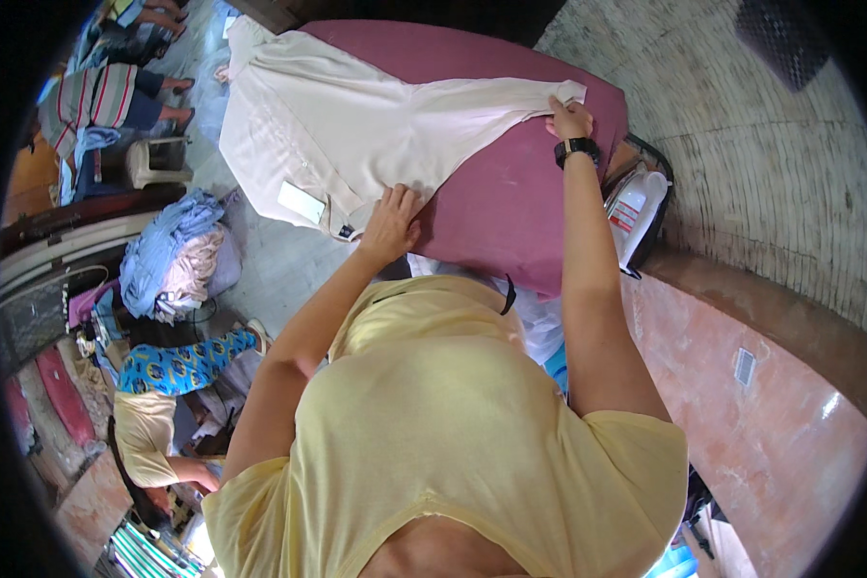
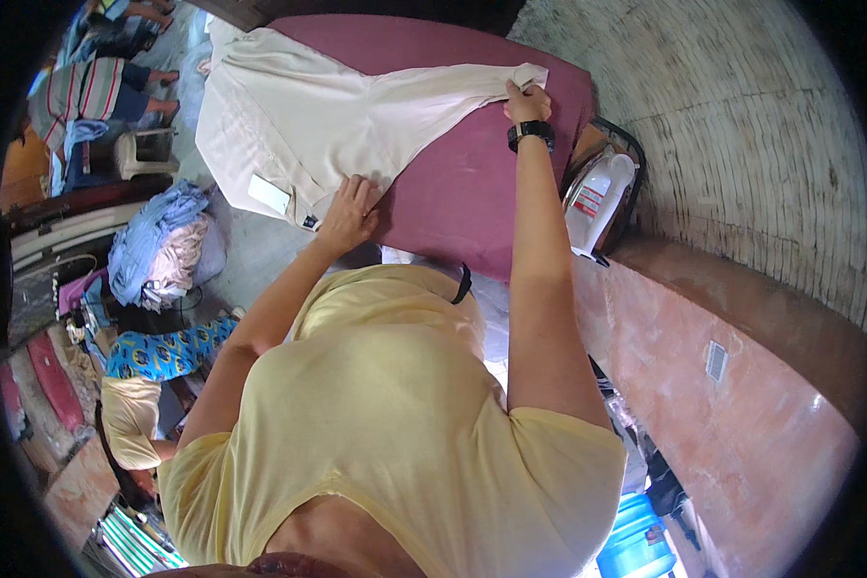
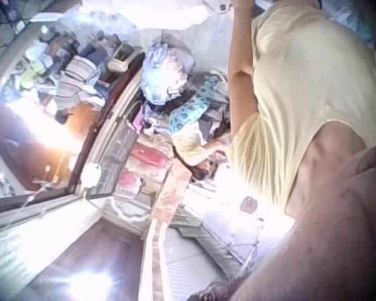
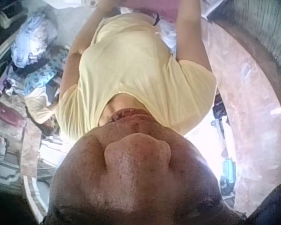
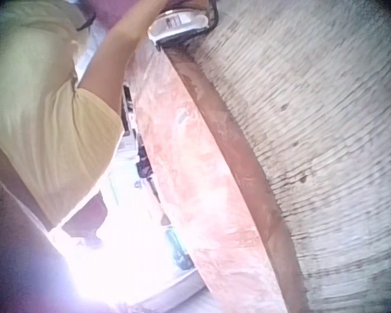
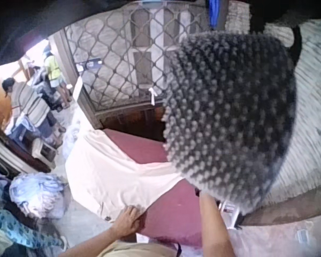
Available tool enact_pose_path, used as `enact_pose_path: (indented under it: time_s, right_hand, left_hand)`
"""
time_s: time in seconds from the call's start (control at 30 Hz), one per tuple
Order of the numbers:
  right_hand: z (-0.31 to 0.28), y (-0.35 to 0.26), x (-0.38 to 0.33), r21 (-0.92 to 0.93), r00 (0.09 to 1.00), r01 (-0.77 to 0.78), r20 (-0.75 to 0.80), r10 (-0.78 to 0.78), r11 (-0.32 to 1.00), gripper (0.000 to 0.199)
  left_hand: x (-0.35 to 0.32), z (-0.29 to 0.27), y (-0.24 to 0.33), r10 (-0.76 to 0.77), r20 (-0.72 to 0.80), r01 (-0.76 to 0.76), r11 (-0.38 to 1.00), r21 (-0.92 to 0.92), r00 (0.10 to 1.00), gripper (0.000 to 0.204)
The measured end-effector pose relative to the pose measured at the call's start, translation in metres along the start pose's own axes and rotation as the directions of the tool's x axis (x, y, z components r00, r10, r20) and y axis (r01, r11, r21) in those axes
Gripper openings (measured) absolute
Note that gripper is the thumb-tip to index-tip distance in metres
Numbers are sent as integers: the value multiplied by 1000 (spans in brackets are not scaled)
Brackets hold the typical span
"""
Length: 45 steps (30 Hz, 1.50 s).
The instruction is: The person irons a shirt and a pillowcase on an ironing board using an iron, smoothing the fabric by hand and pressing it with the tool before folding the finished items.
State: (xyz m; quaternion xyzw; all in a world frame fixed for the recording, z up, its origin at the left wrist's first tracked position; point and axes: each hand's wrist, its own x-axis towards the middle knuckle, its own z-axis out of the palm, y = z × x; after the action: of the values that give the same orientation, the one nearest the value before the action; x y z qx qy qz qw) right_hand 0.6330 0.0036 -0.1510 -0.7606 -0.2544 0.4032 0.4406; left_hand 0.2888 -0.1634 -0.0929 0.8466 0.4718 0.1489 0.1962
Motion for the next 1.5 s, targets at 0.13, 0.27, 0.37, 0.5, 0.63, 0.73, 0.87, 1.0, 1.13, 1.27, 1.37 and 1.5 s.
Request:
enact_pose_path:
  time_s: [0.13, 0.27, 0.37, 0.5, 0.63, 0.73, 0.87, 1.0, 1.13, 1.27, 1.37, 1.5]
  right_hand:
    - [-8, 7, 3, -47, 982, 190, -12, -191, 981, 28]
    - [-23, 19, -33, -493, 880, 324, -158, -449, 808, 24]
    - [-23, 38, -52, -222, 964, 165, -171, -205, 961, 33]
    - [-28, 65, -83, -209, 892, 226, -348, -289, 951, 30]
    - [26, 78, -140, -443, 926, 121, -273, -262, 888, 26]
    - [81, 65, -151, -532, 823, 210, -357, -442, 820, 22]
    - [93, 73, -149, -401, 785, 146, -509, -353, 904, 17]
    - [83, 68, -156, 3, 882, 60, -469, -52, 998, 16]
    - [81, 73, -155, 31, 881, -61, -468, 68, 998, 20]
    - [81, 56, -161, 40, 875, -115, -468, 120, 993, 20]
    - [78, 62, -163, -104, 857, -106, -515, 37, 989, 23]
    - [80, 62, -165, -144, 853, -83, -521, -5, 986, 26]
  left_hand:
    - [6, 44, -51, 17, 156, -30, 996, 86, 988, 47]
    - [14, 2, -58, 112, 399, -46, 984, -172, 910, 32]
    - [15, 18, -98, 351, 485, -256, 933, -252, 801, 16]
    - [131, -20, -92, 181, 391, -54, 948, -314, 902, 10]
    - [248, -1, -88, 81, 155, -63, 991, -114, 985, 36]
    - [285, 50, -86, 280, 7, -280, 960, 21, 960, 35]
    - [308, 70, -73, 319, 148, -297, 942, -154, 936, 31]
    - [322, 63, -91, 150, 181, -36, 854, -519, 972, 12]
    - [316, 69, -87, 211, 57, -135, 787, -601, 976, 12]
    - [320, 69, -92, 128, 6, -80, 657, -750, 992, 18]
    - [345, 59, -95, -13, 225, 212, 386, -898, 974, 20]
    - [354, 53, -84, 192, 379, -83, 954, -287, 905, 42]
